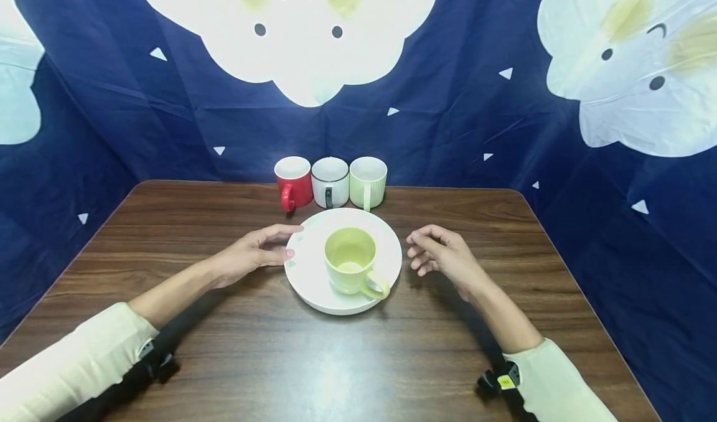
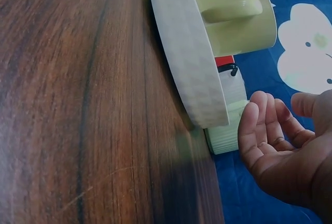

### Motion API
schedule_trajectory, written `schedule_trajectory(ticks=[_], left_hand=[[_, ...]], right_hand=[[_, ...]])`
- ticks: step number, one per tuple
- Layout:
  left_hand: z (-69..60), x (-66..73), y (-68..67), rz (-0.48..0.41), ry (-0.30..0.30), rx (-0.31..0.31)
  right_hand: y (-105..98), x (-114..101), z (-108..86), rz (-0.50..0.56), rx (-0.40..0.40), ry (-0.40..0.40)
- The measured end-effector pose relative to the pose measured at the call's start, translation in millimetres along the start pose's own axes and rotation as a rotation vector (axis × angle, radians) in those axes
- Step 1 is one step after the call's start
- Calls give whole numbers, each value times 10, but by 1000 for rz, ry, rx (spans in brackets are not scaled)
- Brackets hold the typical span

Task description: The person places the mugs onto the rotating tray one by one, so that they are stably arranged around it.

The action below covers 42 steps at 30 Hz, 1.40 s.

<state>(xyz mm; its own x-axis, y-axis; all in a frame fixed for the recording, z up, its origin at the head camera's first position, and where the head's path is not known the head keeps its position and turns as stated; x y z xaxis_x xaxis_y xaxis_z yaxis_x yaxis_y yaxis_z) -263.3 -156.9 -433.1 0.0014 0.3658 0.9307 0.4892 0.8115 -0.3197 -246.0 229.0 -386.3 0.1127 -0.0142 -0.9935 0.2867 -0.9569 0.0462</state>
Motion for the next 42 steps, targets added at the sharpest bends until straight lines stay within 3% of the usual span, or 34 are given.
schedule_trajectory(ticks=[20,29,42], left_hand=[[77,10,4,-20,-27,-20],[97,55,-10,15,2,-20],[95,31,-31,44,-23,-16]], right_hand=[[44,-62,39,21,1,0],[57,-50,64,30,2,15],[83,-38,45,8,-12,7]])
Point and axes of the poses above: each hand's wrist, its own z-axis towards the middle knuckle, its own y-axis out of the palm, x = y × z, the point moved 6 cm from there along z, towards the middle knuckle, and after that the axes turned 10 degrees about z, right-handed, at the moved point
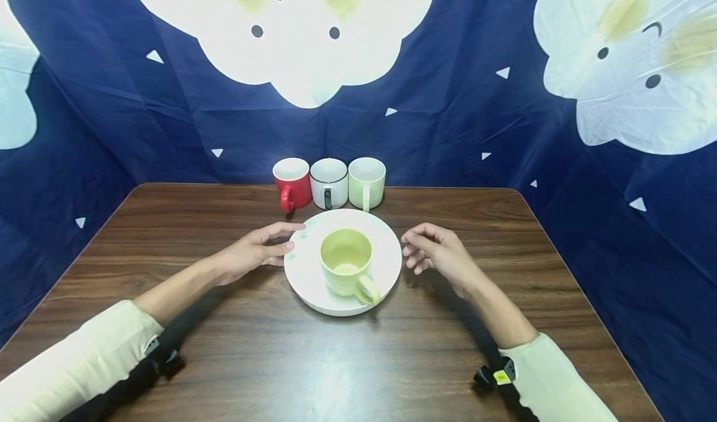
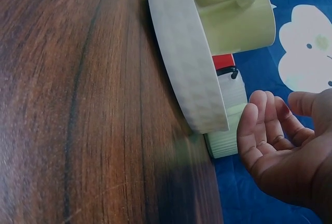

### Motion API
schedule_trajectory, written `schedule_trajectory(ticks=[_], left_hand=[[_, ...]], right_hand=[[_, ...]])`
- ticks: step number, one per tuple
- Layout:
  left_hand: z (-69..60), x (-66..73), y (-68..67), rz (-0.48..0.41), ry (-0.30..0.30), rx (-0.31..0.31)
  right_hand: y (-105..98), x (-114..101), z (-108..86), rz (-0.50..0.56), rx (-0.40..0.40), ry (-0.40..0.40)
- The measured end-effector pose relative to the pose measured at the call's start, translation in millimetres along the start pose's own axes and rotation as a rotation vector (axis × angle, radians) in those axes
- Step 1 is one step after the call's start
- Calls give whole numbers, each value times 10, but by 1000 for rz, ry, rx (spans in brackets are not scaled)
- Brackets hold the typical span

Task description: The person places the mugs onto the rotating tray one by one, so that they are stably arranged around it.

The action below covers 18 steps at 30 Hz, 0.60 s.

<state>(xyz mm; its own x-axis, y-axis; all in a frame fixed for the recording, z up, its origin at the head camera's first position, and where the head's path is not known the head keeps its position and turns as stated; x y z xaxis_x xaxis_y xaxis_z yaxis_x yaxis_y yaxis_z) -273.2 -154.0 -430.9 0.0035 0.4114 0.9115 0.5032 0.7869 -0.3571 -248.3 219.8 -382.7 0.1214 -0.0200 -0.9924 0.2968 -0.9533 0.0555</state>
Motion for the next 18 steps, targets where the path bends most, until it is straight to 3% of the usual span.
schedule_trajectory(ticks=[18], left_hand=[[24,-6,2,-28,8,-25]], right_hand=[[8,48,22,-20,-7,16]])
Point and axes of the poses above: each hand's wrist, its own z-axis towards the middle knuckle, its own y-axis out of the palm, x = y × z, the point moved 6 cm from there along z, towards the middle knuckle, and after that the axes turned 10 degrees about z, right-handed, at the moved point
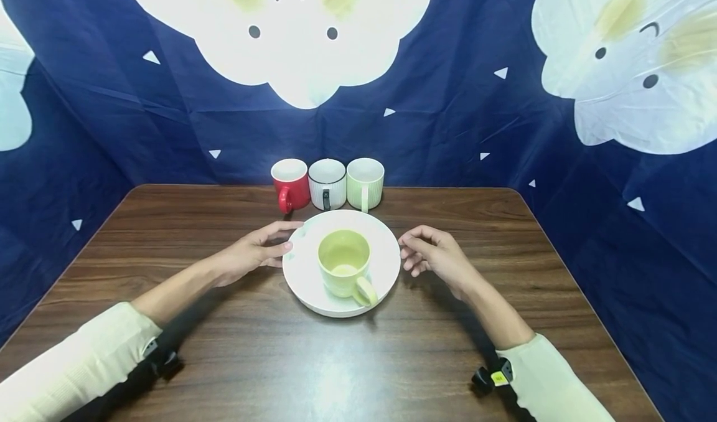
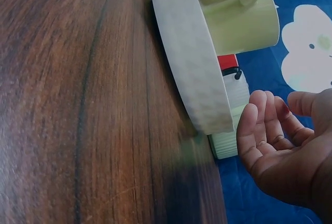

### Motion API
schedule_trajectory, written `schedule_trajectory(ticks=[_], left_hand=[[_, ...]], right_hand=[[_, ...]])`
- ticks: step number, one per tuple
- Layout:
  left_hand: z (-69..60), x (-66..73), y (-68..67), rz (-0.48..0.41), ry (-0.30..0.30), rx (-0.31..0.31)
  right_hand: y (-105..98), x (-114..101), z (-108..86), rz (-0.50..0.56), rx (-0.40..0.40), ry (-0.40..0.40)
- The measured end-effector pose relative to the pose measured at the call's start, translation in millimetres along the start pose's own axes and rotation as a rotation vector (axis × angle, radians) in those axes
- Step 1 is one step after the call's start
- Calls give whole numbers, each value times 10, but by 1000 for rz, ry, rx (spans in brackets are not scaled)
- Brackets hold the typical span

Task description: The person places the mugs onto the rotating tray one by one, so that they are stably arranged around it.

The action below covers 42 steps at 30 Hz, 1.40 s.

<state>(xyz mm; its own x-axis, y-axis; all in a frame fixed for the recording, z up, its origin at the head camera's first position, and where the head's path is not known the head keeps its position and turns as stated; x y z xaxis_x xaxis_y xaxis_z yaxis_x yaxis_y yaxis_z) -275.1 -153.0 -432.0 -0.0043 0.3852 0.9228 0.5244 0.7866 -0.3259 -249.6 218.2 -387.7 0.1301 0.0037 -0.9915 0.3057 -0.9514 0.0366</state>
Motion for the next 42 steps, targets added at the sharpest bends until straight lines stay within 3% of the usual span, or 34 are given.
schedule_trajectory(ticks=[42], left_hand=[[1,-27,-4,-25,-8,2]], right_hand=[[73,55,105,-7,0,3]])
Point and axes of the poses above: each hand's wrist, its own z-axis towards the middle knuckle, its own y-axis out of the palm, x = y × z, the point moved 6 cm from there along z, towards the middle knuckle, and after that the axes turned 10 degrees about z, right-handed, at the moved point
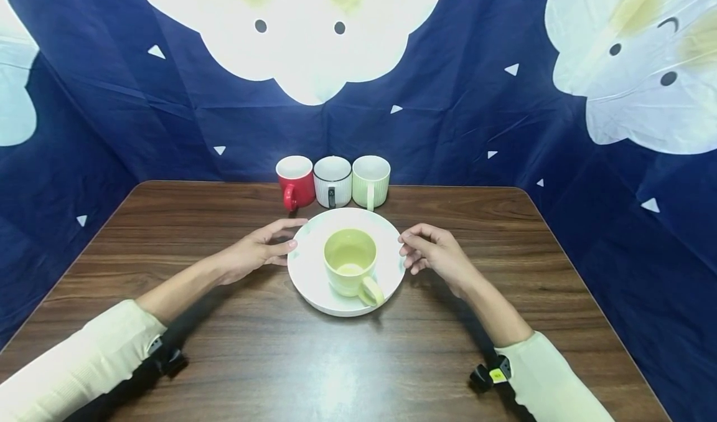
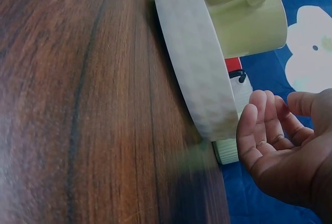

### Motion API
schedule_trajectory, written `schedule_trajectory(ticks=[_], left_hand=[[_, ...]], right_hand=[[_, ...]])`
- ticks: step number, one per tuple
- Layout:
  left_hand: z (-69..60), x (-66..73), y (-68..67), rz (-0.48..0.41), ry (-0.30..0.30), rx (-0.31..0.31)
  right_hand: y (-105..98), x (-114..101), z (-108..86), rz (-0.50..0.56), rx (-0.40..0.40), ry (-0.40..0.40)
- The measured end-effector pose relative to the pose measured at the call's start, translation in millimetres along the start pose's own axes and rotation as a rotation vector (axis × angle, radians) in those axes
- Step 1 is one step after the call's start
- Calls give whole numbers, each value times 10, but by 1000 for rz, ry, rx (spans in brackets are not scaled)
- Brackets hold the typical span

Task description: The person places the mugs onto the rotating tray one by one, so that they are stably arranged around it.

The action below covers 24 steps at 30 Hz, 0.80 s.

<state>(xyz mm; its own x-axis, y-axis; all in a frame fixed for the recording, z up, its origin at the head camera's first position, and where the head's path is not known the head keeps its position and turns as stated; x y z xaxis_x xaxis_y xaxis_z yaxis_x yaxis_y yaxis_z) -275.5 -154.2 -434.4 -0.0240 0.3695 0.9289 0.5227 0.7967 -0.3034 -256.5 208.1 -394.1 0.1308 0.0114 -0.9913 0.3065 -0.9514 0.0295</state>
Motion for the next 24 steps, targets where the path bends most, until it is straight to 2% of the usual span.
schedule_trajectory(ticks=[13,24], left_hand=[[-3,6,2,-5,-8,14],[37,14,-11,18,-28,73]], right_hand=[[-65,-23,114,-10,24,-12],[-121,10,198,-16,28,1]])
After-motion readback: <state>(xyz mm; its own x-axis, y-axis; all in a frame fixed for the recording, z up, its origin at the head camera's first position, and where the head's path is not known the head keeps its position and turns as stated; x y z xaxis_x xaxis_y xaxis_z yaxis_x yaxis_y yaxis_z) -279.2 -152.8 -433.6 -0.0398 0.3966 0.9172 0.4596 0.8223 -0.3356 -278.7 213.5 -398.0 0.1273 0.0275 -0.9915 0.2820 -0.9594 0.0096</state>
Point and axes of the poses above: each hand's wrist, its own z-axis towards the middle knuckle, its own y-axis out of the palm, x = y × z, the point moved 6 cm from there along z, towards the middle knuckle, and after that the axes turned 10 degrees about z, right-handed, at the moved point
